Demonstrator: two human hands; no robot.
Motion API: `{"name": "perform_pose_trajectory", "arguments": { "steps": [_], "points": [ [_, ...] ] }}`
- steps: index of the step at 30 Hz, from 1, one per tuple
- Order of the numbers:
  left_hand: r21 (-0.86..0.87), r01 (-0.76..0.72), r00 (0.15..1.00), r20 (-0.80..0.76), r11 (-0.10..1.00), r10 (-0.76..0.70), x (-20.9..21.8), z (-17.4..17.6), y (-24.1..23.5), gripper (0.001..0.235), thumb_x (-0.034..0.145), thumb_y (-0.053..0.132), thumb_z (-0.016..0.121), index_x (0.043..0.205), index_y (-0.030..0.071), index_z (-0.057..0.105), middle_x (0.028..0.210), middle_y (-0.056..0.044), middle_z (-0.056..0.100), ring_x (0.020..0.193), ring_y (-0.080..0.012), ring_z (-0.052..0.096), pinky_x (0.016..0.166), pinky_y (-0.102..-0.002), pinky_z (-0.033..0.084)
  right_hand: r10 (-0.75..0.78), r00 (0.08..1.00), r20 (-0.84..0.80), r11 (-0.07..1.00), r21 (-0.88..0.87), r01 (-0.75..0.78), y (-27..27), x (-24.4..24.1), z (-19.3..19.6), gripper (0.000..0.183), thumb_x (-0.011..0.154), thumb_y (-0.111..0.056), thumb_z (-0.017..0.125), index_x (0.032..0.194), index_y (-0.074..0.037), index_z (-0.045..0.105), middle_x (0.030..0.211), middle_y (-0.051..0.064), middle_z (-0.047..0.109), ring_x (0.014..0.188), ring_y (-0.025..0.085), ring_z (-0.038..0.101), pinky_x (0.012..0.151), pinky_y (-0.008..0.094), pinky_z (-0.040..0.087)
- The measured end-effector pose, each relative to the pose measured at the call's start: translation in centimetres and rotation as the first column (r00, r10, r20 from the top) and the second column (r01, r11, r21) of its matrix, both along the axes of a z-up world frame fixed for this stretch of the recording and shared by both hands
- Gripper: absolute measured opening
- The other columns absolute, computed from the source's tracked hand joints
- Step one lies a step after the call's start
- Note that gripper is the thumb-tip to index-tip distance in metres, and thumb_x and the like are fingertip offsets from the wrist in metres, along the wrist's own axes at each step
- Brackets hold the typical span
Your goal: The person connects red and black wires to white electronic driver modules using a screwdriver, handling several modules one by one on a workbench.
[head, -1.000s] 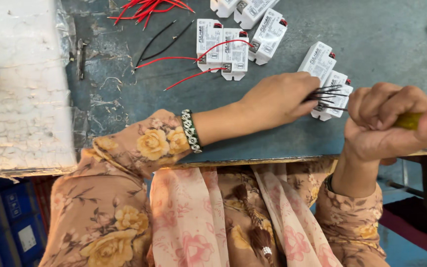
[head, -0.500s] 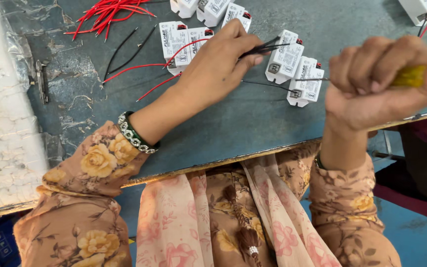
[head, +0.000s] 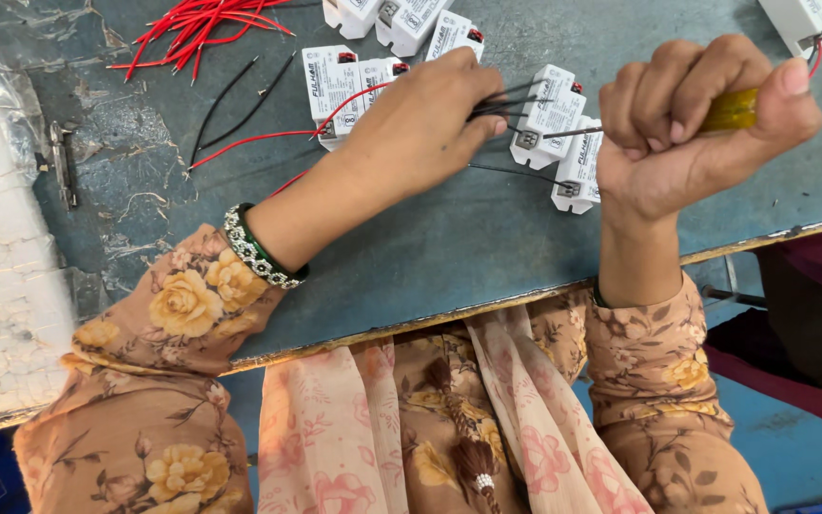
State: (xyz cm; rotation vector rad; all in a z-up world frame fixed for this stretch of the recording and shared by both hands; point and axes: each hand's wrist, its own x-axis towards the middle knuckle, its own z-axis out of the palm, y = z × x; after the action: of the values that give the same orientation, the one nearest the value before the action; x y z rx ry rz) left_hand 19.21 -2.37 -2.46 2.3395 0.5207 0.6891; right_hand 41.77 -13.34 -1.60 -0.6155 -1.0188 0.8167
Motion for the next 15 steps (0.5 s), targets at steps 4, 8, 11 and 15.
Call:
{"name": "perform_pose_trajectory", "arguments": {
  "steps": [4, 8, 11, 15],
  "points": [
    [0.044, -0.020, 0.999, -0.032, 0.999, 0.021, 0.42, -0.11, -0.51, 0.025, 0.095, 0.024, 0.074, 0.103, 0.002, 0.064, 0.099, -0.017, 0.060, 0.090, -0.0405, 0.064, 0.077, -0.050, 0.049, 0.006, 1.000, 0.019, 1.000, -0.004, -0.006, 0.20, -0.42, -0.03, 0.065, 0.109, -0.056, 0.035, 0.065, -0.008, 0.027, 0.047, 0.005, 0.024, 0.036, 0.011, 0.012, 0.037, 0.029, 0.015],
    [0.055, -0.021, 0.999, -0.039, 0.998, 0.023, 0.53, -0.07, -0.57, 0.024, 0.095, 0.023, 0.074, 0.102, 0.002, 0.064, 0.099, -0.017, 0.060, 0.089, -0.0401, 0.065, 0.075, -0.050, 0.051, -0.005, 0.999, 0.036, 1.000, -0.004, 0.005, 0.66, -0.48, -0.25, 0.065, 0.108, -0.056, 0.035, 0.065, -0.008, 0.027, 0.047, 0.004, 0.024, 0.035, 0.010, 0.012, 0.037, 0.030, 0.016],
    [0.069, -0.029, 0.999, -0.043, 0.997, 0.032, 0.66, 0.00, -0.69, 0.024, 0.094, 0.023, 0.074, 0.100, 0.003, 0.064, 0.099, -0.017, 0.061, 0.087, -0.0398, 0.066, 0.072, -0.050, 0.051, -0.023, 0.997, 0.071, 1.000, -0.005, 0.023, 0.50, -0.69, -0.30, 0.066, 0.109, -0.057, 0.035, 0.066, -0.008, 0.027, 0.048, 0.005, 0.024, 0.038, 0.012, 0.013, 0.038, 0.030, 0.016],
    [0.102, -0.035, 0.999, -0.034, 0.994, 0.039, 0.82, -0.12, -0.53, 0.025, 0.092, 0.023, 0.076, 0.100, 0.002, 0.065, 0.098, -0.016, 0.061, 0.086, -0.0399, 0.066, 0.072, -0.050, 0.052, -0.025, 0.998, 0.063, 1.000, -0.014, 0.026, 0.44, -0.83, -0.41, 0.067, 0.109, -0.058, 0.036, 0.066, -0.008, 0.027, 0.049, 0.005, 0.024, 0.040, 0.012, 0.013, 0.038, 0.030, 0.015]
  ]
}}
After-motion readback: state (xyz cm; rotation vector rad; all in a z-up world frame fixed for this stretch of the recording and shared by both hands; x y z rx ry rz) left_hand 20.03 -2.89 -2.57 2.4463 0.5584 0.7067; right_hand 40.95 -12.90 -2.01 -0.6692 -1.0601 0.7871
